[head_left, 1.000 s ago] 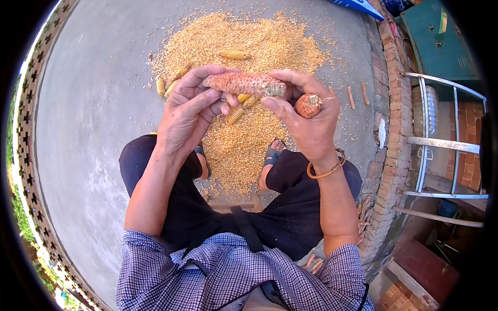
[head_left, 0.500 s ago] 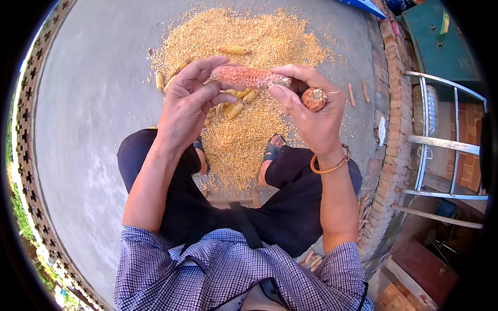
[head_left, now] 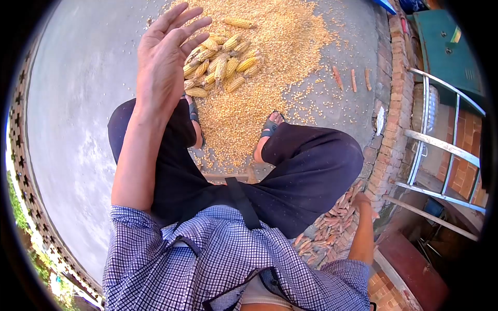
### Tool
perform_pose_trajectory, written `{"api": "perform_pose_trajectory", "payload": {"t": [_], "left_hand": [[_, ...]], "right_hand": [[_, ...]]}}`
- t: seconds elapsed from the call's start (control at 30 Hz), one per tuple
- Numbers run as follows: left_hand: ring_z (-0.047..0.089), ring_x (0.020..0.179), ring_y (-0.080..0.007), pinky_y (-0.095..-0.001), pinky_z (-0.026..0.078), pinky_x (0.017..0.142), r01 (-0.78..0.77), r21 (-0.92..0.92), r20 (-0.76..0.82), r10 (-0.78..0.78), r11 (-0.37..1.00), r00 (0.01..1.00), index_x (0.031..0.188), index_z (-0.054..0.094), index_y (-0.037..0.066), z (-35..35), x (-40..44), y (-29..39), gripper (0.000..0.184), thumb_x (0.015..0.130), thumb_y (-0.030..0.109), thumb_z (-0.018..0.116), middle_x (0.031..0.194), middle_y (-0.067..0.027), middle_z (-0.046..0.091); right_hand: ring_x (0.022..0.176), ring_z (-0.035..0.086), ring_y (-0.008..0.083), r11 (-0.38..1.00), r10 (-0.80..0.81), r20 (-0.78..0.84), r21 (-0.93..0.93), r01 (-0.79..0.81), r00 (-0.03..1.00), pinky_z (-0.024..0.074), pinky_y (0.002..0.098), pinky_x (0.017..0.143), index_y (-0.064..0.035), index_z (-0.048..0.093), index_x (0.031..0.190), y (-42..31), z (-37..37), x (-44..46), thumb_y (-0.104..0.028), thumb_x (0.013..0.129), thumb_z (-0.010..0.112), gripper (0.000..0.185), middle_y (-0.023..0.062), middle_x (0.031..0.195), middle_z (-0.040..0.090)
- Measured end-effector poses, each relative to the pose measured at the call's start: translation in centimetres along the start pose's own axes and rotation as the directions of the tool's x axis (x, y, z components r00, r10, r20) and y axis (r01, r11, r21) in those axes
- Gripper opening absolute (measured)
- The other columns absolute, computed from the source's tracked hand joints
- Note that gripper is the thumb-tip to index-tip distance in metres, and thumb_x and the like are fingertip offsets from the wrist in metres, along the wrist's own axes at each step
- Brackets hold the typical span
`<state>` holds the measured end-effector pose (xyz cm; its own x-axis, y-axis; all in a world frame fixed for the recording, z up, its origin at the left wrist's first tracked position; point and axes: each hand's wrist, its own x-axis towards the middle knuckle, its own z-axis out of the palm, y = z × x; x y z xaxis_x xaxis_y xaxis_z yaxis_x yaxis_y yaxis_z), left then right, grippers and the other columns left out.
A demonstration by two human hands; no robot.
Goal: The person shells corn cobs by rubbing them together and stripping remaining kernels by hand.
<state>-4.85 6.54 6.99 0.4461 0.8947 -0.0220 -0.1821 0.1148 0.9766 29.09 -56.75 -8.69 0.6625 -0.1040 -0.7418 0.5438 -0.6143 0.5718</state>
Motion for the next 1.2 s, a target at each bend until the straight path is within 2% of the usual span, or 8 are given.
{"api": "perform_pose_trajectory", "payload": {"t": [0.1,0.3,0.53,0.7,0.93,1.0,1.1,1.2], "left_hand": [[0.055,0.121,-0.0321,-0.0372,0.049,0.101,0.001,-0.04,-0.017,-0.002,0.999,1.0,0.136,0.036,-0.014,-0.3,0.0,0.1,0.045,0.095,0.001,0.042,0.133,-0.027,0.05],[0.05,0.126,-0.0381,-0.041,0.045,0.106,-0.065,-0.074,-0.046,0.062,0.995,0.997,0.137,0.033,-0.016,-1.9,1.2,0.8,0.043,0.096,-0.002,0.036,0.136,-0.0331,0.045],[0.05,0.128,-0.0355,-0.0383,0.044,0.106,-0.076,0.016,0.055,0.075,0.997,0.996,0.138,0.034,-0.014,-7.1,3.9,2.5,0.045,0.098,0.005,0.038,0.137,-0.0315,0.045],[0.064,0.106,-0.0214,-0.0296,0.052,0.091,0.024,0.321,0.284,-0.121,0.947,0.951,0.136,0.048,-0.003,-12.8,6.3,1.0,0.043,0.099,0.019,0.049,0.122,-0.0167,0.063],[0.065,0.098,-0.0172,-0.029,0.052,0.086,0.421,0.506,0.209,-0.581,0.753,0.787,0.126,0.058,0.0,-20.8,3.2,-21.0,0.032,0.097,0.013,0.05,0.11,-0.0103,0.067],[0.066,0.096,-0.0196,-0.0329,0.052,0.086,0.226,0.665,0.26,-0.504,0.712,0.823,0.121,0.062,0.001,-21.0,0.3,-26.6,0.031,0.093,0.014,0.057,0.107,-0.0113,0.068],[0.066,0.098,-0.0254,-0.0351,0.051,0.086,0.228,0.796,-0.149,-0.184,0.561,0.972,0.116,0.064,0.002,-14.5,-4.7,-27.0,0.031,0.088,0.015,0.063,0.105,-0.014,0.069],[0.065,0.1,-0.0309,-0.0354,0.05,0.087,-0.061,0.849,0.087,-0.025,0.524,0.996,0.115,0.063,0.002,-16.4,-4.1,-28.7,0.03,0.086,0.011,0.061,0.104,-0.0172,0.067]], "right_hand": [[0.104,0.062,0.0414,0.994,0.048,-0.036,0.101,-0.044,0.998,0.0519,0.0437,0.09,0.0001,0.068,0.099,5.3,11.6,1.4,-0.022,0.073,0.072,0.035,0.0253,0.106,0.066],[0.079,0.061,0.0461,0.794,0.187,-0.661,0.537,0.285,0.726,0.0455,0.0515,0.068,0.0037,0.06,0.082,-2.4,0.0,-2.4,-0.01,0.077,0.062,0.015,0.0307,0.08,0.06],[0.069,0.063,0.0245,0.572,0.243,-0.948,0.312,0.759,0.206,0.0489,0.0364,0.065,-0.0042,0.063,0.115,-14.6,-27.4,-18.1,-0.006,0.088,0.066,0.027,0.0156,0.083,0.066],[0.07,0.063,0.0261,0.498,0.072,-0.996,-0.009,0.867,-0.051,0.0486,0.0364,0.063,-0.0065,0.06,0.119,-22.7,-32.8,-26.8,-0.002,0.082,0.071,0.038,0.013,0.081,0.064],[0.073,0.063,0.0304,0.428,-0.265,-0.957,-0.005,0.904,0.12,0.0482,0.0393,0.064,-0.0053,0.059,0.116,-26.1,-31.8,-24.0,0.0,0.08,0.07,0.038,0.0144,0.082,0.062],[0.073,0.063,0.0305,0.437,-0.298,-0.939,0.023,0.899,0.169,0.0482,0.0389,0.064,-0.0046,0.059,0.116,-26.2,-32.1,-23.8,0.0,0.08,0.07,0.037,0.0148,0.082,0.062],[0.073,0.063,0.0296,0.425,-0.287,-0.937,0.061,0.903,0.199,0.0482,0.0375,0.064,-0.0035,0.06,0.114,-26.6,-32.7,-24.1,0.0,0.081,0.07,0.035,0.0151,0.082,0.061],[0.071,0.062,0.0265,0.433,-0.272,-0.939,0.075,0.898,0.21,0.0482,0.0352,0.064,-0.0029,0.06,0.114,-26.8,-32.9,-24.4,0.0,0.081,0.07,0.035,0.0137,0.08,0.061]]}}
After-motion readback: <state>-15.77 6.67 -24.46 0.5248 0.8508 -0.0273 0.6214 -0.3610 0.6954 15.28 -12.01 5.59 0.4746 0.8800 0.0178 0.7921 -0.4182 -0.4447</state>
